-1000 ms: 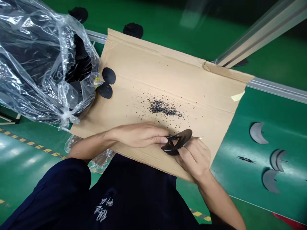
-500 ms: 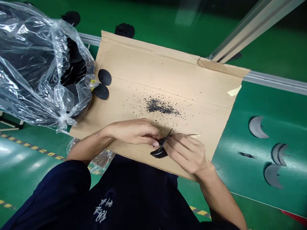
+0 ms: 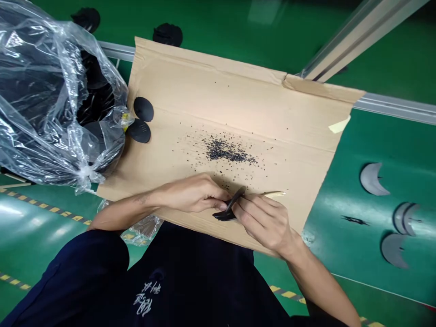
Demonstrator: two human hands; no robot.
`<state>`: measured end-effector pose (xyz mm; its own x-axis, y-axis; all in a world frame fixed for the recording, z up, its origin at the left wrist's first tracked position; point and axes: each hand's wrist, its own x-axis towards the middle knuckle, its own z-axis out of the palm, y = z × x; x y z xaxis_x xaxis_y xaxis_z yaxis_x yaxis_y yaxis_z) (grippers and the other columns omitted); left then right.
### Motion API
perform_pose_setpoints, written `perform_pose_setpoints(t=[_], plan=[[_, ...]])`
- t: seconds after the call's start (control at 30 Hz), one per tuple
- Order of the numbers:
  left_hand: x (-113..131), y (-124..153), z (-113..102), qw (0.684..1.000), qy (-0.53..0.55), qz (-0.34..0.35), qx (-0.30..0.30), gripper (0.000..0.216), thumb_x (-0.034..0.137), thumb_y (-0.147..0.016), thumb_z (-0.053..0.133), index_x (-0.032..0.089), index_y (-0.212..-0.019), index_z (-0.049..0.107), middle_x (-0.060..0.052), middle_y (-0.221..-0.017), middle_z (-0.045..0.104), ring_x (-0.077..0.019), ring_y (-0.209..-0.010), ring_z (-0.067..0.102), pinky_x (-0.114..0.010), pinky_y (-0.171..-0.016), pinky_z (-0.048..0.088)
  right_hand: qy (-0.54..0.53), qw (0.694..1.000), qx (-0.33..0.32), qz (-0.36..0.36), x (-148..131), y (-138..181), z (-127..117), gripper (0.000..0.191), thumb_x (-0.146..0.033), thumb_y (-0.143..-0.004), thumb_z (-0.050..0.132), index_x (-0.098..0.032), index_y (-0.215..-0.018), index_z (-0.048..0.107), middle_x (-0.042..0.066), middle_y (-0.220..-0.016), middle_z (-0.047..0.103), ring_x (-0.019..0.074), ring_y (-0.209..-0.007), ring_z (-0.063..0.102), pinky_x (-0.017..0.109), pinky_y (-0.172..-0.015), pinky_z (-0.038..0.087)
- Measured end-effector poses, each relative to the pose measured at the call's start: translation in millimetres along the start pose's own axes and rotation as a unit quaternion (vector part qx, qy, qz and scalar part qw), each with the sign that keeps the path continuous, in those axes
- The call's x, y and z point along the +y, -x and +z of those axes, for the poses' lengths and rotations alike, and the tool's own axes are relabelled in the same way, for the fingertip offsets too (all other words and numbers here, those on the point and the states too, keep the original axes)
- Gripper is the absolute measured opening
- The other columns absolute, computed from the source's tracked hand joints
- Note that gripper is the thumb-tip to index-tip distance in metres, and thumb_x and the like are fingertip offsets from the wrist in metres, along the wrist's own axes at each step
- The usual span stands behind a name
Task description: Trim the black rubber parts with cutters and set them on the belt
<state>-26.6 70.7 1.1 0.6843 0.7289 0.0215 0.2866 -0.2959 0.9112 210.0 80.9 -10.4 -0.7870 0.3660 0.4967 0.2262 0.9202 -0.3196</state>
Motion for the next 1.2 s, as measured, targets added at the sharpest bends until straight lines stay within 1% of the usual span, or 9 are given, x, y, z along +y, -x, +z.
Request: perform_pose_setpoints(t=[0.2, 0.37, 0.47, 0.57, 0.7, 0.77, 0.83, 0.97, 1.2], plan=[[10.7, 0.0, -3.8, 0.997, -0.059, 0.017, 0.054, 0.023, 0.031, -0.102, 0.052, 0.016, -0.087, 0.062, -0.003, -0.073, 0.064, -0.0124, -0.064, 0.058, -0.023, -0.062, 0.046, -0.036, 0.994, 0.089, 0.044, 5.1, 5.0, 0.8, 0.019, -0.007, -0.092, 0.062, -0.018, -0.106, 0.068, 0.009, -0.095, 0.077, 0.0201, -0.095, 0.073, 0.030, -0.075, 0.059], [8.7, -1.1, 4.1, 0.989, -0.043, 0.057, 0.129, 0.026, 0.039, -0.092, 0.070, 0.016, -0.103, 0.062, -0.006, -0.089, 0.072, -0.0165, -0.080, 0.067, -0.028, -0.074, 0.055, -0.051, 0.983, 0.139, 0.110, -0.6, 5.9, 1.9, 0.019, -0.012, -0.092, 0.068, -0.021, -0.109, 0.070, 0.006, -0.090, 0.077, 0.0165, -0.078, 0.073, 0.027, -0.069, 0.060], [4.2, -2.8, 12.3, 0.977, -0.046, 0.069, 0.198, 0.022, 0.032, -0.095, 0.066, 0.018, -0.112, 0.064, -0.009, -0.102, 0.075, -0.0193, -0.094, 0.071, -0.033, -0.085, 0.058, -0.090, 0.969, 0.141, 0.180, -3.8, 2.1, 3.1, 0.014, -0.018, -0.090, 0.073, -0.021, -0.103, 0.069, 0.004, -0.085, 0.074, 0.0142, -0.067, 0.069, 0.026, -0.062, 0.057], [1.8, -4.0, 16.8, 0.971, -0.031, 0.045, 0.231, 0.016, 0.023, -0.097, 0.061, 0.019, -0.112, 0.067, -0.008, -0.103, 0.077, -0.0175, -0.093, 0.073, -0.029, -0.082, 0.058, -0.115, 0.949, 0.157, 0.247, -3.1, -2.5, 6.6, 0.020, -0.026, -0.084, 0.080, -0.022, -0.094, 0.064, 0.002, -0.079, 0.067, 0.0159, -0.067, 0.065, 0.028, -0.060, 0.055], [1.0, -6.4, 17.8, 0.970, 0.024, 0.007, 0.240, 0.015, 0.024, -0.097, 0.060, 0.018, -0.107, 0.070, -0.006, -0.098, 0.078, -0.0167, -0.088, 0.073, -0.027, -0.080, 0.057, -0.174, 0.896, 0.236, 0.333, 0.3, -7.1, 10.7, 0.056, -0.041, -0.071, 0.090, -0.024, -0.112, 0.056, 0.006, -0.103, 0.064, 0.0219, -0.091, 0.065, 0.035, -0.074, 0.057], [0.0, -7.6, 18.8, 0.970, 0.052, -0.018, 0.236, 0.016, 0.027, -0.097, 0.060, 0.018, -0.104, 0.071, -0.006, -0.095, 0.078, -0.0169, -0.086, 0.072, -0.026, -0.078, 0.056, -0.260, 0.870, 0.200, 0.368, 0.2, -9.1, 9.7, 0.049, -0.042, -0.076, 0.085, -0.024, -0.112, 0.058, 0.006, -0.102, 0.066, 0.0202, -0.088, 0.065, 0.033, -0.073, 0.057], [-2.1, -8.4, 21.4, 0.969, 0.078, -0.037, 0.231, 0.018, 0.031, -0.097, 0.060, 0.017, -0.101, 0.071, -0.006, -0.093, 0.077, -0.0167, -0.084, 0.070, -0.026, -0.076, 0.054, -0.337, 0.834, 0.142, 0.413, -1.2, -11.1, 7.5, 0.030, -0.045, -0.083, 0.078, -0.022, -0.095, 0.064, 0.001, -0.083, 0.065, 0.0164, -0.071, 0.062, 0.029, -0.061, 0.054], [-7.7, -9.9, 27.2, 0.962, 0.138, -0.078, 0.222, 0.027, 0.041, -0.098, 0.058, 0.016, -0.099, 0.070, -0.004, -0.085, 0.071, -0.0146, -0.075, 0.064, -0.025, -0.069, 0.050, -0.438, 0.741, 0.122, 0.495, -2.6, -14.0, 5.0, 0.039, -0.055, -0.077, 0.079, -0.021, -0.071, 0.061, -0.003, -0.062, 0.055, 0.0125, -0.054, 0.052, 0.026, -0.048, 0.048], [-13.5, -16.2, 21.0, 0.946, 0.229, -0.077, 0.214, 0.047, 0.060, -0.095, 0.057, 0.015, -0.084, 0.066, -0.003, -0.078, 0.064, -0.0146, -0.073, 0.058, -0.027, -0.070, 0.048, -0.590, 0.631, 0.105, 0.494, -0.7, -16.1, 3.5, 0.037, -0.054, -0.075, 0.082, -0.021, -0.086, 0.068, -0.001, -0.071, 0.064, 0.0130, -0.058, 0.058, 0.027, -0.053, 0.053]])
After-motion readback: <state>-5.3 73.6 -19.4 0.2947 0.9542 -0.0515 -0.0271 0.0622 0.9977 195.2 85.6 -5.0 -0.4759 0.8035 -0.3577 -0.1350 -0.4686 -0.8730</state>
